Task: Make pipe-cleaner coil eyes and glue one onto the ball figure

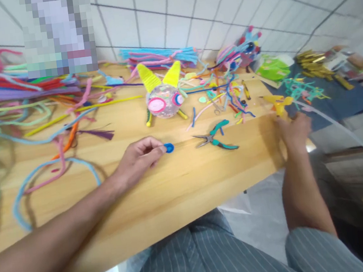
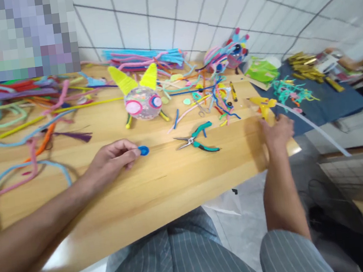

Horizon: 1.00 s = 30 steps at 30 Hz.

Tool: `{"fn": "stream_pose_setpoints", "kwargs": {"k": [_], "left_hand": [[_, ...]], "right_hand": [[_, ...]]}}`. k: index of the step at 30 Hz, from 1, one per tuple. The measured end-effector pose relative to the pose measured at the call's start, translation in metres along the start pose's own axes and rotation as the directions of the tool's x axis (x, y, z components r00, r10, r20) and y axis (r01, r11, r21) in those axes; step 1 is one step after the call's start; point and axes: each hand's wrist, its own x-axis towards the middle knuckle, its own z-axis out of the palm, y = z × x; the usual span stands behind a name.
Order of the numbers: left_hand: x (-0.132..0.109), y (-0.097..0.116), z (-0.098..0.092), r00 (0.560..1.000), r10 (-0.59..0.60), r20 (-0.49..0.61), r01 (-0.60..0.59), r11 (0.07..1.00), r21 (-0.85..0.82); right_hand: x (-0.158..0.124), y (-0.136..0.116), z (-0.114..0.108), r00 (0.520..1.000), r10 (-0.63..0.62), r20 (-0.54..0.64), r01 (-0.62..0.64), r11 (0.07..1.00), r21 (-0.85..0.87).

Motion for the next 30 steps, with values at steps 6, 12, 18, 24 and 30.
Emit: {"fn": "stream_pose_setpoints", "kwargs": {"k": [6,12,18,24,30], "left_hand": [[0.0,-0.001,0.002,0.999,0.029,-0.036,-0.032,0.997,-0.075],[-0.003,-0.005,0.005,0.993,0.071,-0.092,-0.082,0.989,-0.121],[-0.004,-0.005,0.008,0.985,0.093,-0.143,-0.12,0.974,-0.193],[-0.005,0.001,0.01,0.989,0.084,-0.123,-0.11,0.97,-0.217],[-0.006,0.005,0.01,0.991,0.1,-0.085,-0.114,0.977,-0.178]], "right_hand": [[-0.079,-0.13,-0.001,0.997,-0.078,0.021,0.071,0.975,0.211],[-0.109,-0.247,0.045,0.817,-0.38,0.433,0.141,0.861,0.489],[-0.124,-0.275,0.101,0.792,-0.445,0.419,0.048,0.729,0.683],[-0.128,-0.275,0.111,0.82,-0.439,0.368,0.001,0.645,0.764],[-0.128,-0.271,0.11,0.822,-0.436,0.366,-0.013,0.629,0.778]]}}
